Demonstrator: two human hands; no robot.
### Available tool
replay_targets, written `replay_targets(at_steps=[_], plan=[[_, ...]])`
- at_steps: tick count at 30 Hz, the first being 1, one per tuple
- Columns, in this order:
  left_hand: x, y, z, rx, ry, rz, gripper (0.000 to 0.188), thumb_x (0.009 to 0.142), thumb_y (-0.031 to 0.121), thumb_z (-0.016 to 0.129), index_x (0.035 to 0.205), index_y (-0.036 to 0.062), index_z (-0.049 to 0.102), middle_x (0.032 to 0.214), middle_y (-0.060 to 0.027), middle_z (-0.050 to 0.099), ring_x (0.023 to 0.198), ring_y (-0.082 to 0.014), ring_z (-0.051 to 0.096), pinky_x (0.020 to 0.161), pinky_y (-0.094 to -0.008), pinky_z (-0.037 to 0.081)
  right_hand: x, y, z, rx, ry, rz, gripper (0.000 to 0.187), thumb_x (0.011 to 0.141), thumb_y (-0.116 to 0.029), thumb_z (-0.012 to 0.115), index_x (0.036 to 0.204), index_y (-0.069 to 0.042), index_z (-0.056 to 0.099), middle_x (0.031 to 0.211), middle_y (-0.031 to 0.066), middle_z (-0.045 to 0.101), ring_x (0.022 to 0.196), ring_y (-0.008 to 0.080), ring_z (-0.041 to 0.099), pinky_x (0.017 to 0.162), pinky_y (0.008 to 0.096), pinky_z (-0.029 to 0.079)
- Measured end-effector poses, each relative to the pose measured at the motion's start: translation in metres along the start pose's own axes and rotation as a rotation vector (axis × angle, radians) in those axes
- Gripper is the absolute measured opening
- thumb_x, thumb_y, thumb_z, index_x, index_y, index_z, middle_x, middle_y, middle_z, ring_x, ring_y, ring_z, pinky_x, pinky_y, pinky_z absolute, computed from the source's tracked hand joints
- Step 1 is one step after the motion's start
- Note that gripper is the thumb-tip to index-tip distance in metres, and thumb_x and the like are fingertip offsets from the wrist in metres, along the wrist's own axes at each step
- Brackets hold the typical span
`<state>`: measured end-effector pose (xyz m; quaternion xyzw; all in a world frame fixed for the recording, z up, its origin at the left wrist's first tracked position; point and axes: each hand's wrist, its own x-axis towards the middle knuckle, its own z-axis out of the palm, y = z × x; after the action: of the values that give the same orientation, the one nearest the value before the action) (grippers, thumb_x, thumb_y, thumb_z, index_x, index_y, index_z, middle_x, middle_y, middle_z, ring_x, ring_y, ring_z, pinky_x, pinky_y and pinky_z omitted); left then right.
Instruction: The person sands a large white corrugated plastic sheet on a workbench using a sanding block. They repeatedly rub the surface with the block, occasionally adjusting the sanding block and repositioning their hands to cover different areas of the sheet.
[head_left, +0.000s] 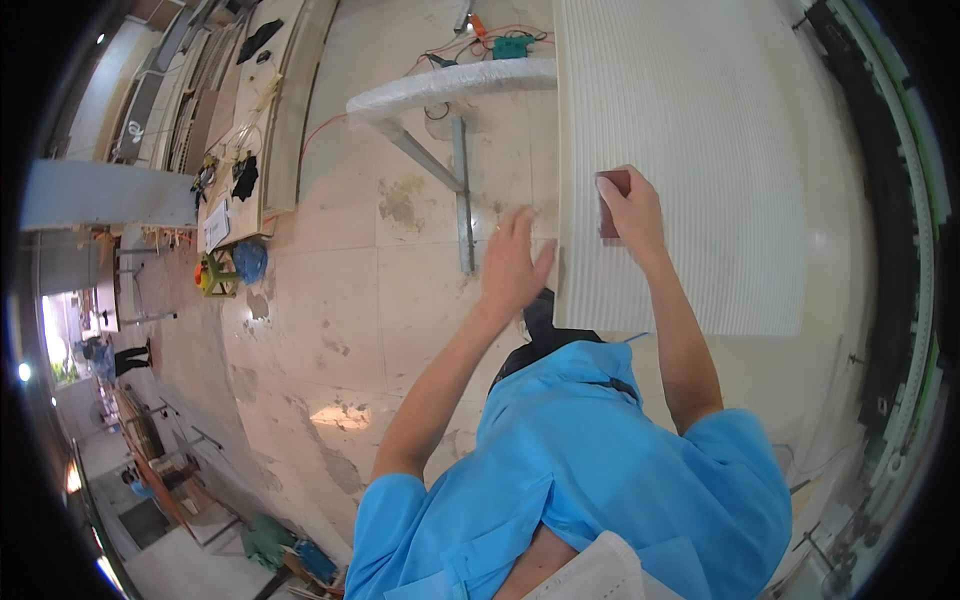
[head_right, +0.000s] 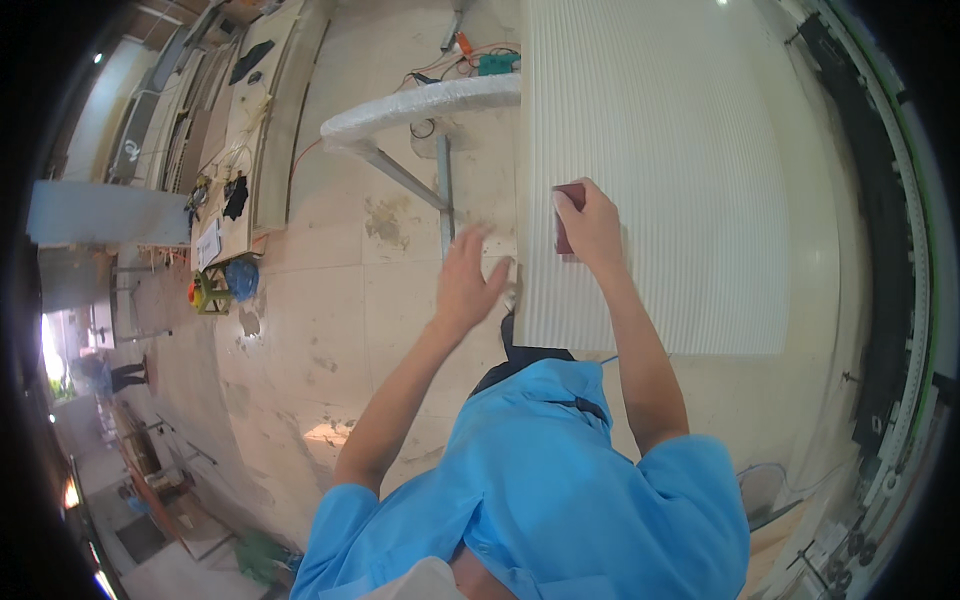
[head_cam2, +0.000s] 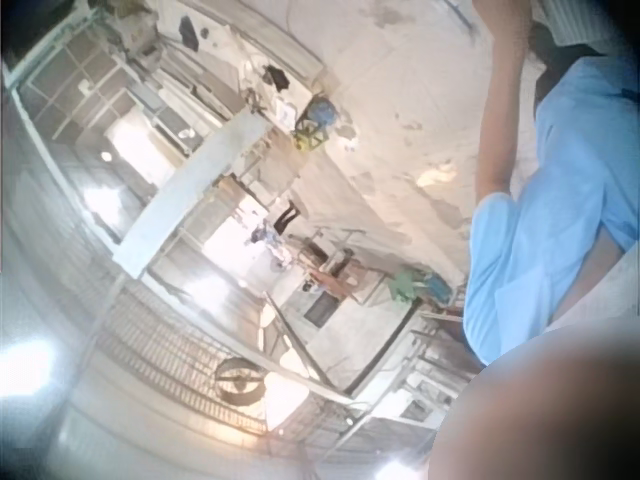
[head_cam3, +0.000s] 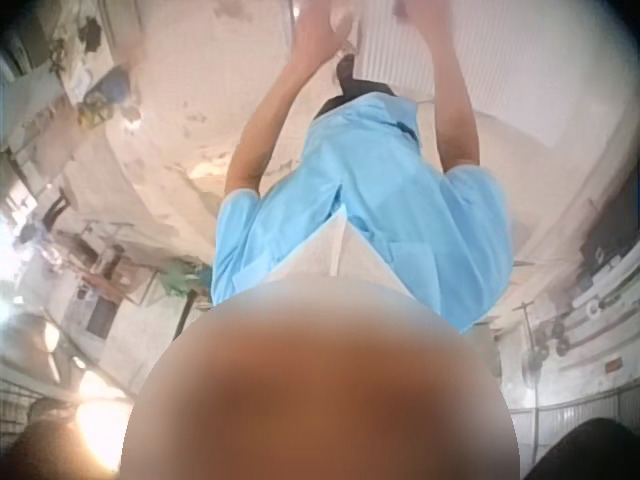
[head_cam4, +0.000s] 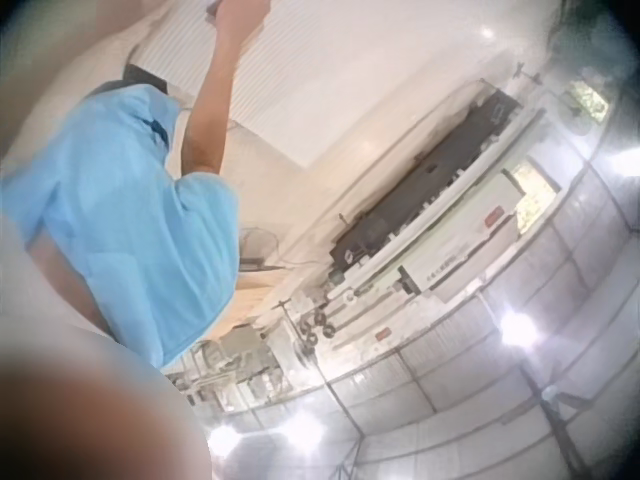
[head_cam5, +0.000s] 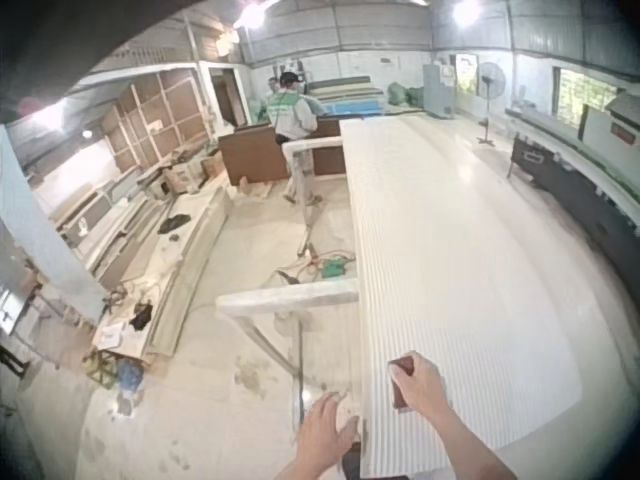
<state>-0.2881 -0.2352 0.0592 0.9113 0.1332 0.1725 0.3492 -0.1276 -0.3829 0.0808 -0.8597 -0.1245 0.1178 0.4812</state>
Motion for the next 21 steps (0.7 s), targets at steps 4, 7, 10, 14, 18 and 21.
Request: replay_targets(at_steps=[4, 7, 10, 14, 18, 21], plan=[[0.06, -0.063, -0.03, 0.071, 0.023, 0.064, 0.049, 0.093, 0.027, 0.069, 0.135, 0.0067, 0.054, 0.131, -0.0206, 0.059, 0.121, -0.0417, 0.057, 0.1, -0.0491, 0.047, 0.001, -0.013, 0.024, -0.132, 0.039, 0.008, 0.023, 0.093, -0.023, 0.066, 0.1, -0.001, 0.067, 0.095, 0.0167, 0.075, 0.088, 0.0334, 0.072, 0.075, 0.0427, 0.055], [0.125, -0.125, -0.056, 0.176, 0.027, 0.018, 0.05, 0.093, 0.029, 0.069, 0.134, 0.0053, 0.054, 0.129, -0.0209, 0.06, 0.12, -0.0419, 0.057, 0.1, -0.0492, 0.047, 0.003, -0.019, 0.037, -0.239, 0.051, 0.11, 0.019, 0.094, -0.022, 0.063, 0.095, -0.002, 0.064, 0.093, 0.0145, 0.074, 0.084, 0.0344, 0.071, 0.072, 0.0462, 0.054], [0.183, -0.187, -0.079, 0.324, 0.092, 0.033, 0.047, 0.092, 0.03, 0.069, 0.129, 0.0046, 0.057, 0.127, -0.0224, 0.06, 0.117, -0.0426, 0.057, 0.097, -0.0509, 0.047, 0.005, -0.022, 0.049, -0.377, 0.139, -0.012, 0.015, 0.095, -0.019, 0.061, 0.093, -0.004, 0.06, 0.088, 0.0133, 0.07, 0.078, 0.0349, 0.069, 0.067, 0.0489, 0.054], [0.23, -0.243, -0.101, 0.482, 0.113, 0.151, 0.035, 0.092, 0.031, 0.069, 0.117, 0.0069, 0.063, 0.117, -0.0162, 0.064, 0.106, -0.0374, 0.061, 0.092, -0.048, 0.047, 0.0, -0.024, 0.059, -0.643, 0.138, -0.064, 0.011, 0.094, -0.017, 0.06, 0.094, -0.006, 0.057, 0.084, 0.0126, 0.065, 0.072, 0.0355, 0.067, 0.062, 0.0491, 0.053], [0.266, -0.254, -0.104, 0.451, 0.043, 0.1, 0.023, 0.091, 0.031, 0.069, 0.093, 0.0084, 0.065, 0.098, -0.0093, 0.068, 0.092, -0.0313, 0.064, 0.084, -0.0461, 0.047, 0.0, -0.028, 0.061, -0.729, 0.105, -0.049, 0.009, 0.094, -0.015, 0.06, 0.094, -0.007, 0.056, 0.083, 0.0118, 0.063, 0.067, 0.0339, 0.065, 0.058, 0.0463, 0.052], [0.292, -0.25, -0.094, 0.417, -0.003, 0.051, 0.029, 0.091, 0.032, 0.068, 0.077, 0.0076, 0.06, 0.078, -0.0087, 0.065, 0.079, -0.0313, 0.063, 0.075, -0.0456, 0.047, 0.023, -0.032, 0.066, -0.74, 0.138, -0.073, 0.007, 0.094, -0.013, 0.059, 0.094, -0.007, 0.056, 0.082, 0.0112, 0.062, 0.065, 0.0325, 0.066, 0.056, 0.0441, 0.052]])
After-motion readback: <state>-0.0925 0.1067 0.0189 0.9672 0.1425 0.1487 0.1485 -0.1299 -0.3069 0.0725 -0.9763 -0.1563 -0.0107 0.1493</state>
